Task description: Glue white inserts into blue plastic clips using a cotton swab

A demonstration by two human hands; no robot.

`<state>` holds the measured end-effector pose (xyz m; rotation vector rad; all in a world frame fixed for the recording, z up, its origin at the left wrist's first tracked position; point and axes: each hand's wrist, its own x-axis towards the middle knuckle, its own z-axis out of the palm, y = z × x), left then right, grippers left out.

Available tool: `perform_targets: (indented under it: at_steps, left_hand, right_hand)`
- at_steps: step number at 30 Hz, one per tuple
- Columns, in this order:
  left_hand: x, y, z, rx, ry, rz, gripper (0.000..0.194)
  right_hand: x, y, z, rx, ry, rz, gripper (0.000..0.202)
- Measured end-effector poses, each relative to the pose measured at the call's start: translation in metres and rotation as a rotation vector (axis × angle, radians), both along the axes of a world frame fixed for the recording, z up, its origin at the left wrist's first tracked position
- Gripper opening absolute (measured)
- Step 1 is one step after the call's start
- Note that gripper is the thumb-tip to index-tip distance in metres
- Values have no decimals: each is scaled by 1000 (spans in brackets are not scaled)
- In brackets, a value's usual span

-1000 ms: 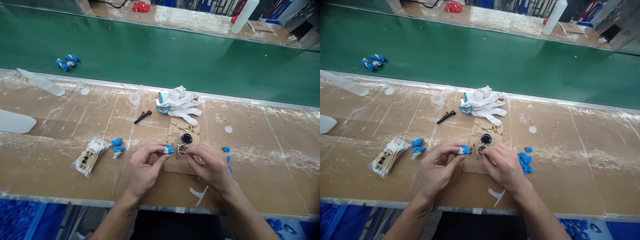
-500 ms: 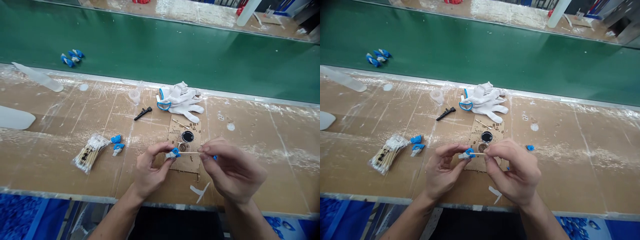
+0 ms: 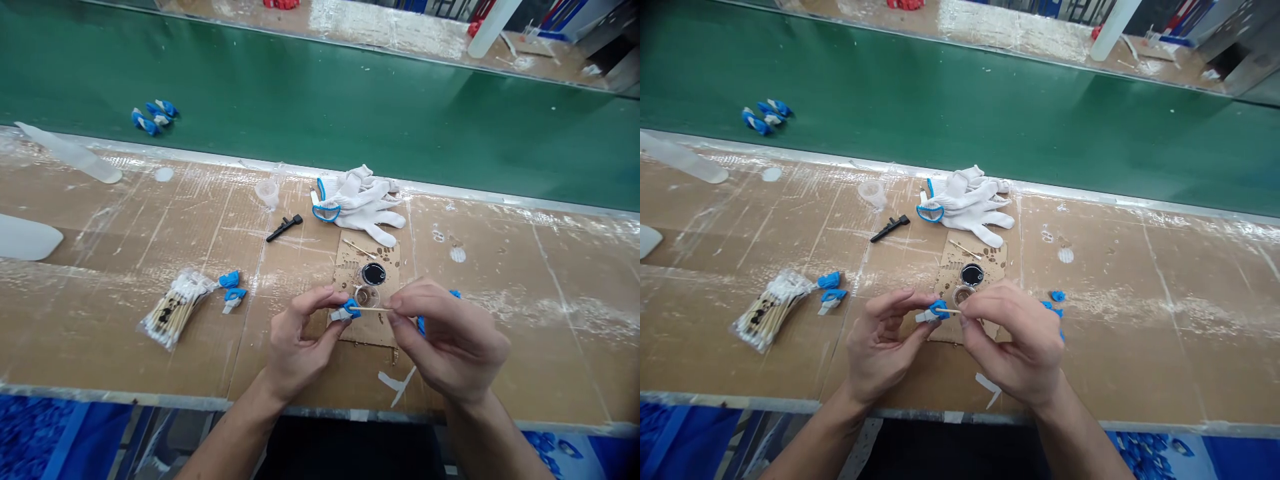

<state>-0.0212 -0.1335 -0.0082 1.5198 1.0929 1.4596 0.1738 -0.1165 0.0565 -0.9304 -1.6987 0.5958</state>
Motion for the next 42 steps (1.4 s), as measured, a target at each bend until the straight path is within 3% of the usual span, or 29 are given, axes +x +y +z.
perform_targets:
  at_steps: [4,8,11,14,16,17,20,23,27,31,36,39,42]
  left_hand:
    - [-1,1,0,-7,-31,21,62]
    - [-2,1,2,-19,-53,21,59]
    - [-4,2,4,-35,-43,43,53]
    - [-4,5,6,-41,-10,73,41]
    - [-3,8,8,-37,7,86,34]
    - [-3,8,8,-41,4,84,32]
    - [-2,9,9,-52,-13,54,30]
    - [-3,8,9,-60,-20,19,26]
    - [-2,6,11,-108,-62,10,29]
    - [1,6,13,-164,-112,-39,36]
    - [1,7,14,-125,-137,-127,27]
    - [0,7,15,-141,-167,-168,27]
    - [-1,7,15,-161,-211,-216,27]
  right_hand:
    - [17,0,-5,29,-75,-89,33]
    - [18,2,-17,-9,-438,25,21]
    - [30,-3,-20,-74,-452,40,22]
    - [69,-13,-20,-144,-332,-223,26]
    - [101,-19,-22,-163,-402,-456,18]
    - [116,-20,-24,-182,-494,-508,16]
    - [143,-16,-36,-258,-756,-425,19]
    - [150,-7,-47,-286,-810,-320,18]
    - [145,-5,-47,-278,-753,-313,12]
    - [114,-15,-27,-137,-498,-377,18]
    - [43,-24,5,-6,-275,-12,32]
    - [16,-19,9,5,-194,89,31]
    - [6,-12,4,40,-216,127,23]
